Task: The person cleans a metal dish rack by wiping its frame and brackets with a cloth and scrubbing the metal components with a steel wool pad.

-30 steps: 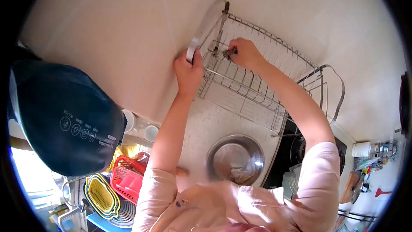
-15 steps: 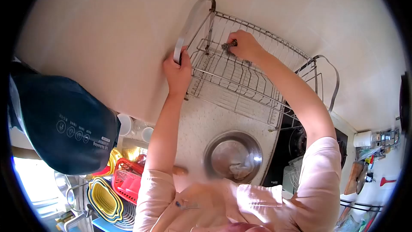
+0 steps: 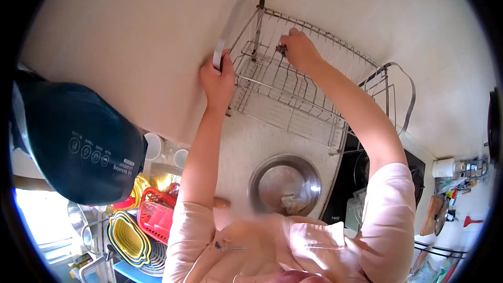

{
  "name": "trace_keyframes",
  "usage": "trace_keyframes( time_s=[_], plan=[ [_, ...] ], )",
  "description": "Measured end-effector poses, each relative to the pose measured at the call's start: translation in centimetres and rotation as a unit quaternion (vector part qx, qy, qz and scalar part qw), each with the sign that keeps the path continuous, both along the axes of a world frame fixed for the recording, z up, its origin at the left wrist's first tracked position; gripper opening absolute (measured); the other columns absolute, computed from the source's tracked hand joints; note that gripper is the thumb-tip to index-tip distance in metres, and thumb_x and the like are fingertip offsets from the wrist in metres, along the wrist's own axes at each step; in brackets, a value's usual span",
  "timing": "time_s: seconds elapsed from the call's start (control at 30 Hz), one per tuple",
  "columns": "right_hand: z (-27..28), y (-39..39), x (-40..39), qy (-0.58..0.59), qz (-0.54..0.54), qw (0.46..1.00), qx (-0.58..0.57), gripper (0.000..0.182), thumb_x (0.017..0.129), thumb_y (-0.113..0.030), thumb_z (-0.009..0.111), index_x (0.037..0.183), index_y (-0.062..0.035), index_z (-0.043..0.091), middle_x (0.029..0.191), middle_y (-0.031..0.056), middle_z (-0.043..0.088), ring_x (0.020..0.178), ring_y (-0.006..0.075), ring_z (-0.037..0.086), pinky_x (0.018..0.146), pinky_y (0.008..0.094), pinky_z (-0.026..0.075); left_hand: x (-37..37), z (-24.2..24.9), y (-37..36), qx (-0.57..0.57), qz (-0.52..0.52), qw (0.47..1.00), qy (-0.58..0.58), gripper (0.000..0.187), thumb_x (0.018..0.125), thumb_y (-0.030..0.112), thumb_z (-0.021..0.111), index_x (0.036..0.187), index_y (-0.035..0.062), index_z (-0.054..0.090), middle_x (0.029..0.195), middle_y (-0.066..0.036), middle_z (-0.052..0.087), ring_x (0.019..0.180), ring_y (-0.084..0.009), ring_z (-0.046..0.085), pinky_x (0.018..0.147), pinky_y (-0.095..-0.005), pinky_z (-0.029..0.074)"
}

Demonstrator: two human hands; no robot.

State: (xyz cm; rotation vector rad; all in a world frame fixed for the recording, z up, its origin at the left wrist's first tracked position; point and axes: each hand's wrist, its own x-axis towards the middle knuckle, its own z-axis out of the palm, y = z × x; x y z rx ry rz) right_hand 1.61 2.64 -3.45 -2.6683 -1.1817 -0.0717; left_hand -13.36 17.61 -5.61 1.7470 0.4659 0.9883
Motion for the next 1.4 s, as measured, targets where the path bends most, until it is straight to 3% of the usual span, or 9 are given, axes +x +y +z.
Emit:
trace_keyframes(
  time_s=[0.2, 0.33, 0.6, 0.73, 0.93, 0.97, 1.07, 1.2, 1.4],
  plan=[
    [5.9, -3.4, -3.3, -0.057, 0.003, 0.973, 0.225, 0.02, 0.073, -0.011, 0.06, 0.091, -0.0018, 0.059, 0.094, 0.0166, 0.055, 0.09, 0.0301, 0.054, 0.076, 0.0364, 0.045, 0.2, -0.7, 0.5, 0.032, -0.004, 0.999, -0.027, 0.017, 0.079, 0.01, 0.054, 0.084, -0.0032, 0.063, 0.055, -0.006, 0.053, 0.049, -0.0121, 0.047, 0.05, -0.0274, 0.039],
    [9.5, -8.2, -14.6, 0.137, -0.088, 0.944, 0.287, 0.024, 0.077, -0.017, 0.061, 0.094, 0.0001, 0.058, 0.094, 0.0132, 0.059, 0.089, 0.0248, 0.057, 0.077, 0.0317, 0.044, 0.7, -1.7, 0.8, 0.043, -0.001, 0.996, -0.072, 0.017, 0.078, 0.01, 0.054, 0.084, -0.0035, 0.062, 0.054, -0.006, 0.053, 0.05, -0.0118, 0.048, 0.05, -0.0275, 0.04],
    [-8.1, -13.7, -26.9, 0.315, -0.089, 0.923, 0.204, 0.023, 0.075, -0.015, 0.064, 0.091, 0.0013, 0.058, 0.087, 0.0161, 0.057, 0.081, 0.0293, 0.058, 0.069, 0.0335, 0.046, 0.0, -0.9, 0.5, 0.031, -0.012, 0.998, -0.055, 0.019, 0.077, 0.012, 0.055, 0.086, -0.0028, 0.063, 0.06, -0.005, 0.057, 0.054, -0.0106, 0.051, 0.053, -0.0261, 0.042],
    [-12.2, -15.2, -29.0, 0.395, -0.08, 0.896, 0.186, 0.046, 0.076, -0.019, 0.063, 0.115, -0.0003, 0.048, 0.113, 0.0217, 0.047, 0.104, 0.0352, 0.047, 0.086, 0.0381, 0.039, 0.6, -1.9, 1.1, 0.025, -0.017, 0.998, -0.05, 0.019, 0.077, 0.012, 0.055, 0.086, -0.0027, 0.063, 0.06, -0.005, 0.058, 0.055, -0.01, 0.052, 0.054, -0.0256, 0.042],
    [-21.8, -19.9, -32.1, 0.114, -0.066, 0.979, -0.154, 0.043, 0.085, -0.013, 0.043, 0.126, -0.0019, 0.037, 0.12, 0.0224, 0.042, 0.108, 0.0415, 0.042, 0.091, 0.0428, 0.037, 1.0, -2.3, 1.3, 0.019, -0.027, 0.997, -0.065, 0.02, 0.076, 0.013, 0.056, 0.085, -0.003, 0.063, 0.061, -0.006, 0.059, 0.056, -0.0111, 0.054, 0.055, -0.0269, 0.043],
    [-23.8, -19.7, -33.4, -0.005, -0.068, 0.995, -0.079, 0.033, 0.085, -0.01, 0.037, 0.115, 0.0024, 0.044, 0.116, 0.0259, 0.042, 0.105, 0.0393, 0.044, 0.086, 0.0432, 0.04, 1.1, -2.4, 1.5, 0.026, -0.025, 0.997, -0.066, 0.02, 0.076, 0.013, 0.056, 0.085, -0.0029, 0.064, 0.061, -0.007, 0.059, 0.056, -0.0117, 0.054, 0.056, -0.0273, 0.043],
    [-19.2, -18.8, -30.8, 0.196, -0.054, 0.977, -0.056, 0.021, 0.082, -0.006, 0.037, 0.099, 0.0013, 0.048, 0.105, 0.0268, 0.047, 0.094, 0.0377, 0.05, 0.077, 0.0436, 0.044, 1.3, -2.4, 1.7, 0.046, -0.011, 0.997, -0.062, 0.02, 0.076, 0.014, 0.056, 0.085, -0.0025, 0.064, 0.062, -0.008, 0.06, 0.057, -0.0135, 0.056, 0.057, -0.028, 0.044],
    [-19.0, -18.9, -28.6, 0.144, -0.138, 0.978, 0.062, 0.023, 0.071, 0.002, 0.052, 0.094, -0.0013, 0.05, 0.069, 0.0172, 0.056, 0.068, 0.0381, 0.055, 0.062, 0.0409, 0.046, 0.3, -1.2, 0.8, 0.061, 0.004, 0.996, -0.068, 0.02, 0.076, 0.014, 0.055, 0.085, -0.0019, 0.064, 0.062, -0.009, 0.06, 0.057, -0.0151, 0.056, 0.057, -0.0285, 0.044],
    [-18.7, -18.1, -29.2, 0.12, -0.138, 0.983, 0.03, 0.041, 0.07, -0.005, 0.06, 0.109, -0.0001, 0.049, 0.102, 0.0202, 0.049, 0.093, 0.0377, 0.05, 0.075, 0.0398, 0.044, 1.1, -2.3, 1.5, 0.027, -0.024, 0.998, -0.054, 0.02, 0.077, 0.014, 0.055, 0.085, -0.0021, 0.064, 0.062, -0.008, 0.06, 0.057, -0.0147, 0.056, 0.057, -0.0287, 0.044]
  ],
)
